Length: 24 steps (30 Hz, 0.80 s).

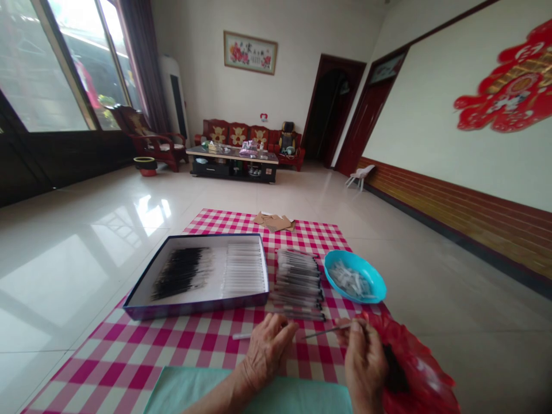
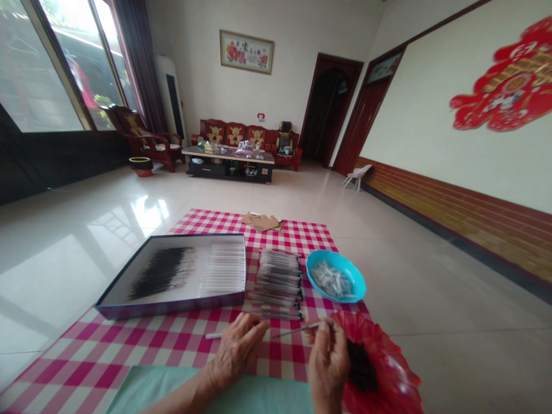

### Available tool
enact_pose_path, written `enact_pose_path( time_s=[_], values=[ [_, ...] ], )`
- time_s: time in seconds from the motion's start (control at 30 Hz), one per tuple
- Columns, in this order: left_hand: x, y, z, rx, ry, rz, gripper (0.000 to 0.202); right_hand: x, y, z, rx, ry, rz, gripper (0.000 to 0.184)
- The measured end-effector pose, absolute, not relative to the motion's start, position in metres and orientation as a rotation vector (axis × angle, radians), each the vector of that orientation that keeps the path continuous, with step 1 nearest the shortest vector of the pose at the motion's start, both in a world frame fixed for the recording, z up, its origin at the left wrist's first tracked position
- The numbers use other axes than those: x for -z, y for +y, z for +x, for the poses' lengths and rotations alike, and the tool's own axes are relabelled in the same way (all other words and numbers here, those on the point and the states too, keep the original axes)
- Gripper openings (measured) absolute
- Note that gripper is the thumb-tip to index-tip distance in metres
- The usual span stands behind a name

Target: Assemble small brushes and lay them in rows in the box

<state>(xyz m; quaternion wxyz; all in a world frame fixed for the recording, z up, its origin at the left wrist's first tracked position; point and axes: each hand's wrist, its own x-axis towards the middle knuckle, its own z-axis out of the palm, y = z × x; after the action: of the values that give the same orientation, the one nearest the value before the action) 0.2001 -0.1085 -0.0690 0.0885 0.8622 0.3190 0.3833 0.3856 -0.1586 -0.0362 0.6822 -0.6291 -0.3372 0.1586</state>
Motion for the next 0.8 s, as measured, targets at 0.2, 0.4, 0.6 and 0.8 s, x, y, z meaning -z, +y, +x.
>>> enact_pose_path(
  time_s=[0.2, 0.4, 0.6, 0.8],
  values=[
    [0.063, -0.111, 0.201, -1.079, 0.964, 2.618, 0.017, 0.048, -0.152, 0.358, -0.433, -0.872, -1.408, 0.035],
    [0.062, -0.112, 0.203, -1.052, 1.021, 2.657, 0.02, 0.05, -0.152, 0.357, -0.469, -0.859, -1.445, 0.039],
    [0.07, -0.11, 0.205, -0.976, 1.08, 2.691, 0.011, 0.06, -0.148, 0.359, -0.568, -0.766, -1.426, 0.042],
    [0.072, -0.112, 0.206, -0.894, 1.166, 2.768, 0.01, 0.078, -0.148, 0.363, -0.675, -0.761, -1.378, 0.044]
  ],
)
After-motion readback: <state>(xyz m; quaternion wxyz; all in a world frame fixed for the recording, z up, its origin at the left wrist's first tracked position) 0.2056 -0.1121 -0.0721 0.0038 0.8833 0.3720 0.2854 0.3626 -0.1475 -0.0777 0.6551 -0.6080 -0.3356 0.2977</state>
